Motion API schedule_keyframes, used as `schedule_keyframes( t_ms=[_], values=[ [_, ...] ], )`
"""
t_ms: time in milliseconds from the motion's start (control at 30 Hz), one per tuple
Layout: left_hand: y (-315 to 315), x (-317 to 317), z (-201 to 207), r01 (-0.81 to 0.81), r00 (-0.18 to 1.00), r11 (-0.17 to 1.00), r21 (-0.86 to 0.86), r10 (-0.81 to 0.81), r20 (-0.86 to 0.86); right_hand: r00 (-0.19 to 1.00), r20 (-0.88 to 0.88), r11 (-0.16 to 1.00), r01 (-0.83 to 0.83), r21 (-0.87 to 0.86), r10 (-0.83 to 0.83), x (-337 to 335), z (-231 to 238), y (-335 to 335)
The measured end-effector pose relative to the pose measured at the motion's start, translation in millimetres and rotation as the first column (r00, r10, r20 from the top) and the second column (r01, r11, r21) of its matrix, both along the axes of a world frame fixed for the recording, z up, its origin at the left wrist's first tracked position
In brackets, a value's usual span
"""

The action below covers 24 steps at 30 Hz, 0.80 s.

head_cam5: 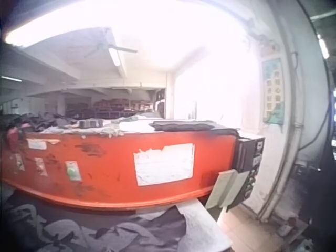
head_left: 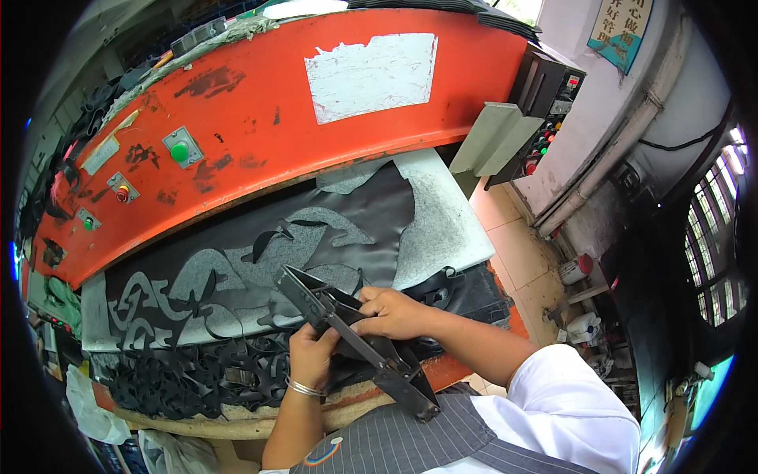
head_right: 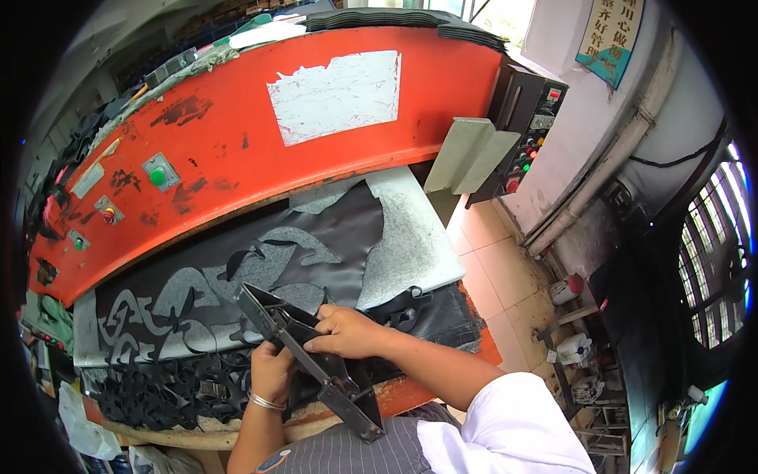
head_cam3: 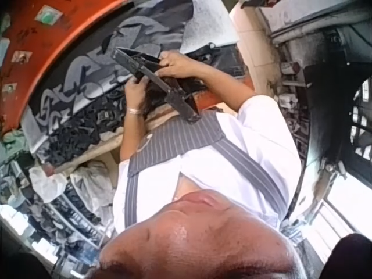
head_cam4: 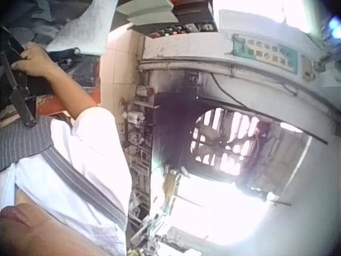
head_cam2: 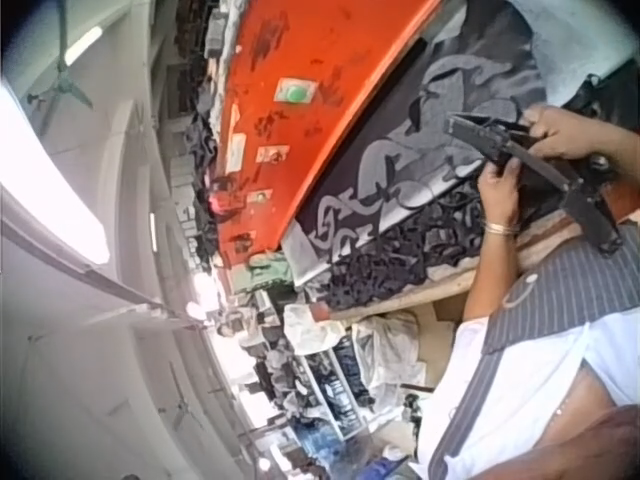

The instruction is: The worker uses a hydraulic clicker press and metal cutting dies to cut shoe components from a sheet of leather.

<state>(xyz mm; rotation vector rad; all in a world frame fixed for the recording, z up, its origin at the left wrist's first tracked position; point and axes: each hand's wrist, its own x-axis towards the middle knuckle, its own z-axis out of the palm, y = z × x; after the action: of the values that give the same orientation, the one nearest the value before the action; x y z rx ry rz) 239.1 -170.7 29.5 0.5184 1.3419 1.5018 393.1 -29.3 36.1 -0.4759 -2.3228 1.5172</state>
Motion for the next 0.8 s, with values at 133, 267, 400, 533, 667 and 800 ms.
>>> schedule_keyframes(
  t_ms=[133, 267, 400, 533, 667, 800],
  values=[
    [-35.3, -26.7, -3.7, -0.254, 0.962, 0.956, 0.145, 0.265, -0.062, 0.951, 0.075, 0.941, 0.281, 0.189, -0.299, 18.2, -4.9, 31.7],
    [-109.4, -88.9, -19.7, -0.458, 0.884, 0.810, 0.367, 0.458, 0.092, 0.727, 0.320, 0.783, 0.481, 0.395, -0.607, 36.6, -8.7, 86.1],
    [-137.8, -123.1, -15.4, -0.449, 0.886, 0.749, 0.487, 0.444, 0.133, 0.673, 0.411, 0.765, 0.382, 0.519, -0.615, 25.7, 8.8, 137.4],
    [-122.2, -105.3, -5.1, -0.415, 0.910, 0.712, 0.567, 0.322, 0.263, 0.670, 0.348, 0.678, 0.318, 0.663, -0.655, -4.8, -9.8, 169.1],
    [-86.7, -80.9, 3.7, -0.209, 0.975, 0.856, 0.472, 0.147, 0.165, 0.538, 0.616, 0.815, 0.310, 0.490, -0.575, -26.9, 3.1, 170.7],
    [-48.8, -52.6, 11.9, -0.142, 0.989, 0.920, 0.365, 0.145, 0.018, 0.481, 0.643, 0.802, 0.314, 0.508, -0.596, -31.1, 3.1, 181.9]
  ],
)
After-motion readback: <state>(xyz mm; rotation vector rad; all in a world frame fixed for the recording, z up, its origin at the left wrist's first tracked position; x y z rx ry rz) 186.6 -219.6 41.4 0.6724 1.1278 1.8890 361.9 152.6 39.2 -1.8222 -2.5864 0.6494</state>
